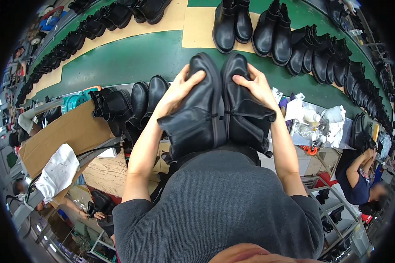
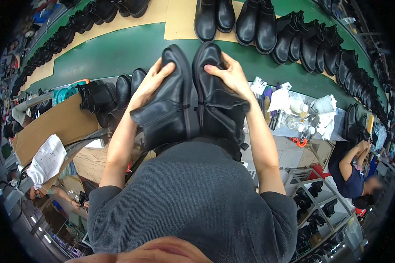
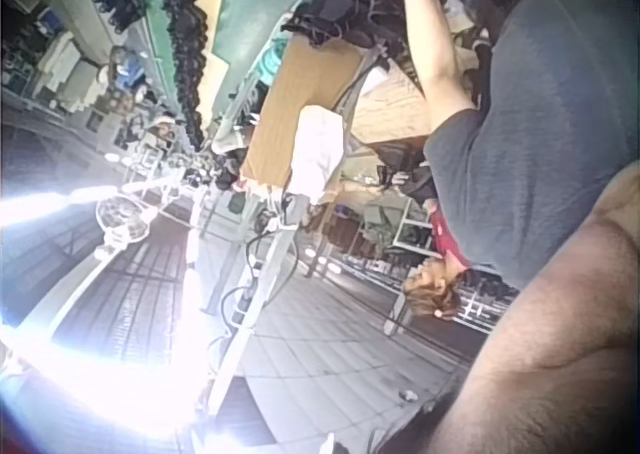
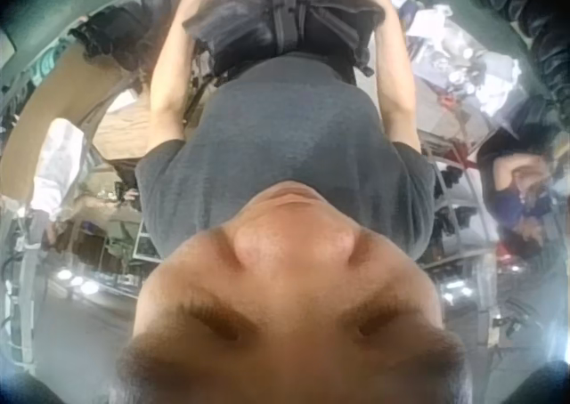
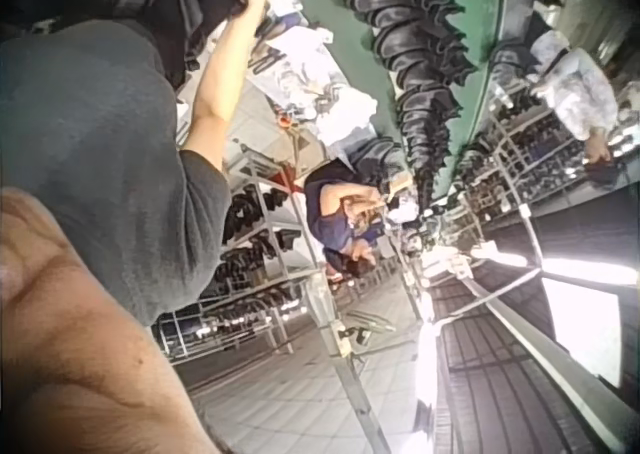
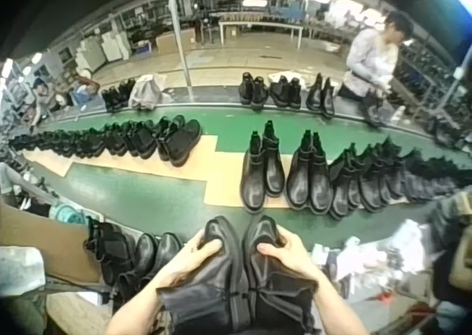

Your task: The person wipes black leather boots with a white cloth and applies a finish using a spray gun. They handle the boots one by one, wiping the exterior and then spraying the surface before placing them back on the conveyor belt.

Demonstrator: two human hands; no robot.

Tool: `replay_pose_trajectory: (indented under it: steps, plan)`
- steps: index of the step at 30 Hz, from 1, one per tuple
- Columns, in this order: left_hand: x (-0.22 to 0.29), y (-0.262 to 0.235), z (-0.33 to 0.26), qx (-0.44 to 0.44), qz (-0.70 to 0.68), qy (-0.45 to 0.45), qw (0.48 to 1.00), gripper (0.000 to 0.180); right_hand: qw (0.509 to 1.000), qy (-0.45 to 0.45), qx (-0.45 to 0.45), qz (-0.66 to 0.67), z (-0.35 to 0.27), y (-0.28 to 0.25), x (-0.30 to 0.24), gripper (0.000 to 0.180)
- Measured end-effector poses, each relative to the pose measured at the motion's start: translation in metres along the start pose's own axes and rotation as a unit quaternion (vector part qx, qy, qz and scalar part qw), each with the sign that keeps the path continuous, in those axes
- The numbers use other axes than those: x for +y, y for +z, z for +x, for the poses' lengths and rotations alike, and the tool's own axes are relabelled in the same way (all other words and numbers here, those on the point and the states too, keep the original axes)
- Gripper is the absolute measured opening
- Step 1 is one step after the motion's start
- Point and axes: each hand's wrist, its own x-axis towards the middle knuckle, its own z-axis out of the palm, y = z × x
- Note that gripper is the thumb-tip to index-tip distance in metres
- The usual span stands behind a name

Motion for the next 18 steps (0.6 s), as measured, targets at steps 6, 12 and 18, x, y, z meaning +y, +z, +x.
replay_pose_trajectory:
  steps: [6, 12, 18]
  plan:
    - [0.001, -0.014, 0.009, -0.232, -0.456, 0.045, 0.858, 0.072, 0.805, 0.056, -0.220, 0.548, 0.005, -0.045, 0.016, 0.080]
    - [0.034, -0.014, -0.007, -0.138, -0.407, 0.029, 0.903, 0.064, 0.828, 0.023, -0.210, 0.519, 0.008, -0.033, 0.000, 0.078]
    - [-0.004, -0.045, 0.042, 0.183, 0.216, 0.007, 0.959, 0.079, 0.999, -0.032, 0.026, -0.015, 0.035, -0.003, 0.025, 0.064]
